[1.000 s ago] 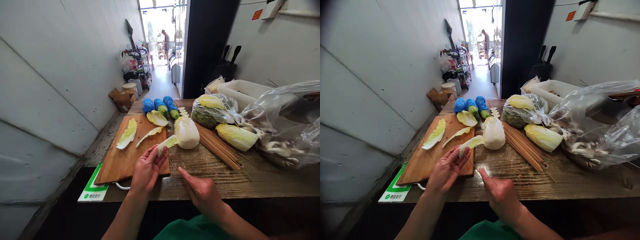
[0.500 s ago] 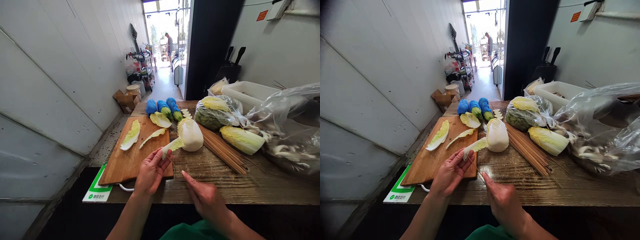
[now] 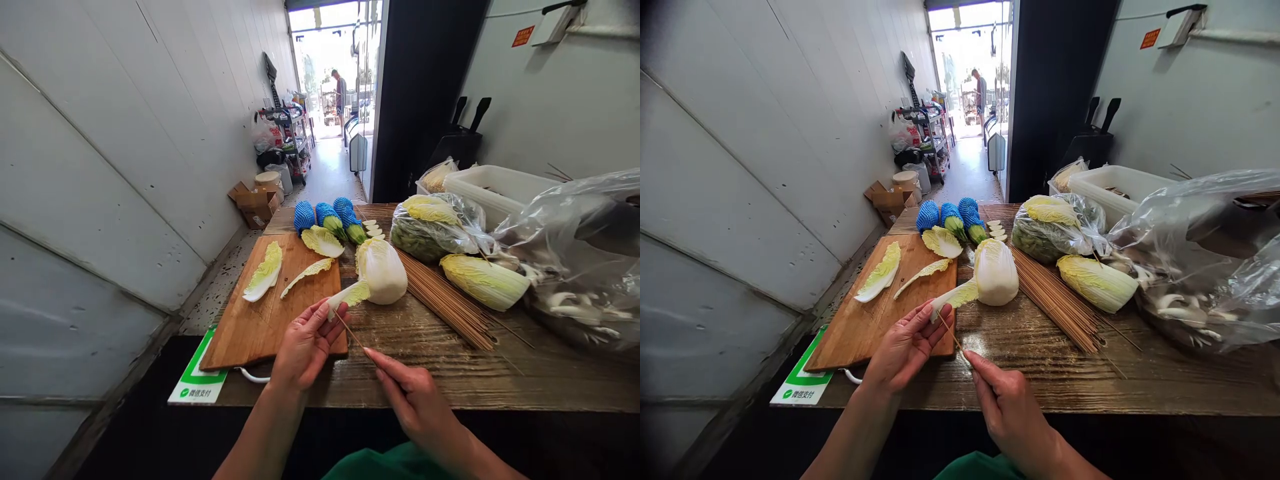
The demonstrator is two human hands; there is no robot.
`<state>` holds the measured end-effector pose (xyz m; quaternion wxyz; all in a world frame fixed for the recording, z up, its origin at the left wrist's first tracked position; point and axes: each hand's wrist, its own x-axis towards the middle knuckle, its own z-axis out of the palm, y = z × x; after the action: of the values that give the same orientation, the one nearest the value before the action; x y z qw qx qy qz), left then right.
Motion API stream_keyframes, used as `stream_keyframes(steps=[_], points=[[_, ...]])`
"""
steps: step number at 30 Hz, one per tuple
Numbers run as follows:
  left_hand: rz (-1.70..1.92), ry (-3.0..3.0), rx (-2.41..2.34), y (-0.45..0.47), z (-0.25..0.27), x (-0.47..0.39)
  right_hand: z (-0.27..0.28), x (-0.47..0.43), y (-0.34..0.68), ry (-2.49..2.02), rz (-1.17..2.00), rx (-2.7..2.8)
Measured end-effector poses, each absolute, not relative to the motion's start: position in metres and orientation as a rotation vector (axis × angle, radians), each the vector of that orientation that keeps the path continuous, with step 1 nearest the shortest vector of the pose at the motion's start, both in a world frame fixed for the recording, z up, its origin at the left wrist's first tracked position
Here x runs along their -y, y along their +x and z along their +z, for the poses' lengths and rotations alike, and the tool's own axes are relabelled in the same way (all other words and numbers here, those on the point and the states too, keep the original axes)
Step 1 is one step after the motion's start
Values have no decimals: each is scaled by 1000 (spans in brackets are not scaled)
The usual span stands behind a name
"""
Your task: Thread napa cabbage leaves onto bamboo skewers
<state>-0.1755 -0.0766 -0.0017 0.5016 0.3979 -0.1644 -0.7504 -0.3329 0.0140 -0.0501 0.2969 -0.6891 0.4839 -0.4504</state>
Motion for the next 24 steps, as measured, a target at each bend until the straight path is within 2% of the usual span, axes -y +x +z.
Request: stream_keyframes(steps=[10, 24], points=[[-1855, 956, 418, -176, 0, 74, -50, -12, -328, -1800, -1251, -1285], [-1827, 934, 434, -184, -2, 68, -45, -8, -331, -1910, -1118, -1293]])
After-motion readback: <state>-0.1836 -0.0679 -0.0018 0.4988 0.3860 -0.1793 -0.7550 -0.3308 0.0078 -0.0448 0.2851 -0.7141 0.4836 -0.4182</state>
